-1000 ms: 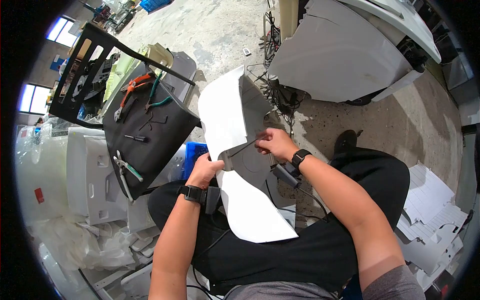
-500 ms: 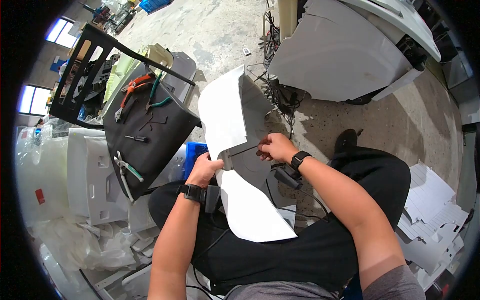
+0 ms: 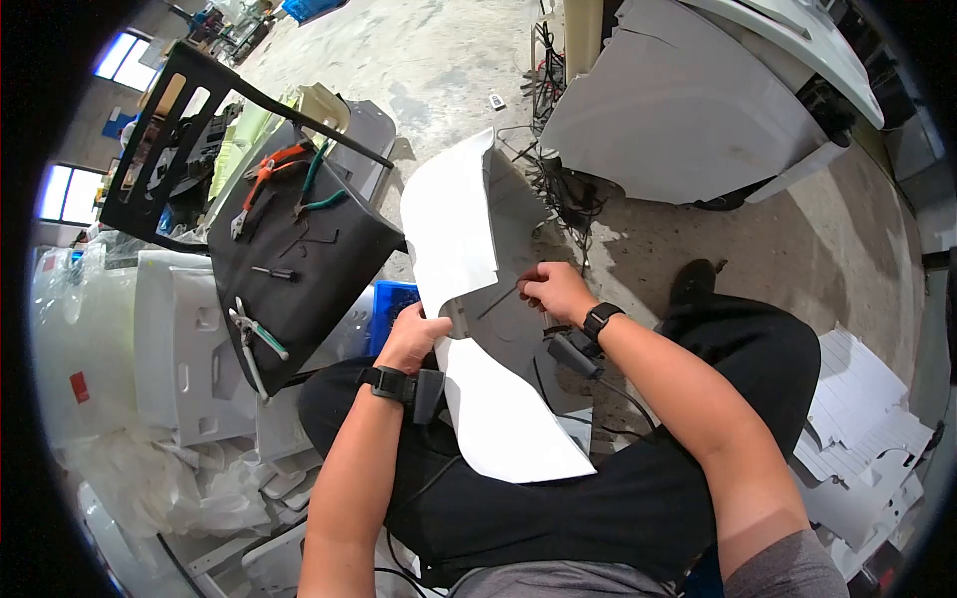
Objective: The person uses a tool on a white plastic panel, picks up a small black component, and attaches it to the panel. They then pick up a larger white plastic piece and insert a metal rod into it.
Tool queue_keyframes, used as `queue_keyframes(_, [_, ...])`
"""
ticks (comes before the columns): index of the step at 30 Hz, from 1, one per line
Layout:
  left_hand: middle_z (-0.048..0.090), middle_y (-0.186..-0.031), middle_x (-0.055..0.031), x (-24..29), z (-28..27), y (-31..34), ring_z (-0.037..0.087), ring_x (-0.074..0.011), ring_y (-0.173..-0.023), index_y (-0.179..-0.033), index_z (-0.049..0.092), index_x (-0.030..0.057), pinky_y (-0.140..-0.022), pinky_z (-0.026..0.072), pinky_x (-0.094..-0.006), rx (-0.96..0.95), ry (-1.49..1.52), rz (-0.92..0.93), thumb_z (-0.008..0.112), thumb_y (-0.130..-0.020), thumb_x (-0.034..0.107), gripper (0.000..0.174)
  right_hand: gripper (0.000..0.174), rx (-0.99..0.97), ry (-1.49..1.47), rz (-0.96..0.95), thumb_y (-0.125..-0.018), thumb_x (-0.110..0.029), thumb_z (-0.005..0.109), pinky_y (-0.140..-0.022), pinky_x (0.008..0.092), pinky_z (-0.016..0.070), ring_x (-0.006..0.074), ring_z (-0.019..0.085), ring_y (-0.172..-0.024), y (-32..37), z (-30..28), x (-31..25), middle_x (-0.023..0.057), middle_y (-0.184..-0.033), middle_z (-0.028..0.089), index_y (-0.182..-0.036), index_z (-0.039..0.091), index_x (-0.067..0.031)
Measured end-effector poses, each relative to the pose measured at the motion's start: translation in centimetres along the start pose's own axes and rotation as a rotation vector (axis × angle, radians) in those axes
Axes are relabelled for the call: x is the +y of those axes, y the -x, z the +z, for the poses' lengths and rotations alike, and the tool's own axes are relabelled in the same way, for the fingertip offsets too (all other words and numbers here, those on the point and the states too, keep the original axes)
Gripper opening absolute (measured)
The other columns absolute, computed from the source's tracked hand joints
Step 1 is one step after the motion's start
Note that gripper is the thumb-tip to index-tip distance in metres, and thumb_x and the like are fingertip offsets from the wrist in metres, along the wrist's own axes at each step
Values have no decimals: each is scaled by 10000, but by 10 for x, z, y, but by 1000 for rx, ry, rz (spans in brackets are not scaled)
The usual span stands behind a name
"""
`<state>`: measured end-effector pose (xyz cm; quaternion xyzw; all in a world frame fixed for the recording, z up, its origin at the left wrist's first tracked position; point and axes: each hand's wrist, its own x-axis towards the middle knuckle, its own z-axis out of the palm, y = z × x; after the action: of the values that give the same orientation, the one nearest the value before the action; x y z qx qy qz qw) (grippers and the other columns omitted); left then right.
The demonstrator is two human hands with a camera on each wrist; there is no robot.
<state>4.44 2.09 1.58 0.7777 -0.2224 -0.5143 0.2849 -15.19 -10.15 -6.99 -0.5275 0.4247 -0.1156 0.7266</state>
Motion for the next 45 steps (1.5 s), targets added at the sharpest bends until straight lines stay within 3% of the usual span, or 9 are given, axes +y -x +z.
queue_keyframes(5, [621, -912, -132, -7, 4, -4, 590, -190, -782, -1003, 582, -94, -720, 461, -286, -2, 87, 29, 569, -664, 52, 370, 249, 76, 209, -167, -826, -155, 583, -644, 319, 491, 183, 614, -700, -13, 4, 2, 127, -834, 652, -980, 593, 42])
queue_keyframes(8, [624, -915, -127, 0, 4, 1, 591, -188, -784, -1009, 583, -88, -719, 461, -284, 0, 51, 18, 570, -666, 53, 371, 295, -51, -105, -95, -840, -183, 551, -740, 372, 483, 272, 624, -837, -33, 21, 15, 171, -913, 647, -1048, 572, 25])
queue_keyframes(13, [630, -898, -127, 4, 3, 4, 587, -182, -775, -1002, 583, -84, -710, 461, -279, -1, 26, 31, 582, -658, 80, 381, 328, -24, 416, -238, -873, -205, 463, -827, 406, 452, 420, 542, -975, -38, 56, 23, 263, -1071, 574, -1102, 545, 15])
queue_keyframes(17, [632, -878, -122, 6, 2, 5, 580, -171, -772, -994, 582, -80, -701, 459, -280, -6, -4, 16, 587, -653, 108, 390, 413, -250, 211, 114, -879, -305, 515, -833, 375, 448, 320, 585, -966, -28, 71, 7, 205, -1079, 604, -1151, 535, 7])
queue_keyframes(23, [611, -901, -117, 4, 0, 3, 575, -175, -769, -1000, 557, -83, -709, 459, -285, -22, -40, 29, 613, -665, 104, 388, 397, -289, -3, 178, -894, -272, 543, -831, 365, 449, 288, 594, -941, -21, 78, -6, 194, -1096, 603, -1157, 532, 26])
queue_keyframes(27, [613, -905, -118, 0, 0, 0, 575, -174, -768, -1003, 556, -84, -703, 461, -290, -18, -15, 17, 616, -668, 97, 386, 359, -300, -18, 163, -899, -243, 534, -826, 364, 450, 286, 595, -948, -25, 77, 1, 183, -1089, 609, -1147, 543, 17])
queue_keyframes(38, [617, -904, -113, 2, 2, 0, 581, -170, -775, -1008, 563, -80, -703, 461, -278, -28, 19, 5, 588, -665, 78, 379, 286, -180, 529, -457, -856, -213, 528, -784, 400, 461, 376, 581, -894, -24, 70, 11, 204, -1021, 611, -1077, 598, -45])
queue_keyframes(42, [618, -931, -125, 2, 1, 0, 580, -181, -804, -1032, 562, -80, -733, 460, -280, -42, 39, -34, 581, -646, 82, 419, 297, -220, 482, -360, -866, -229, 526, -782, 399, 460, 364, 584, -894, -22, 68, 8, 195, -1017, 617, -1098, 589, -54])
queue_keyframes(45, [617, -927, -125, 2, 0, 1, 577, -181, -796, -1032, 563, -78, -730, 459, -281, -41, 43, -16, 583, -646, 84, 419, 311, -249, 279, -100, -877, -231, 528, -785, 388, 459, 335, 596, -896, -29, 71, 8, 180, -1031, 622, -1124, 574, -49])
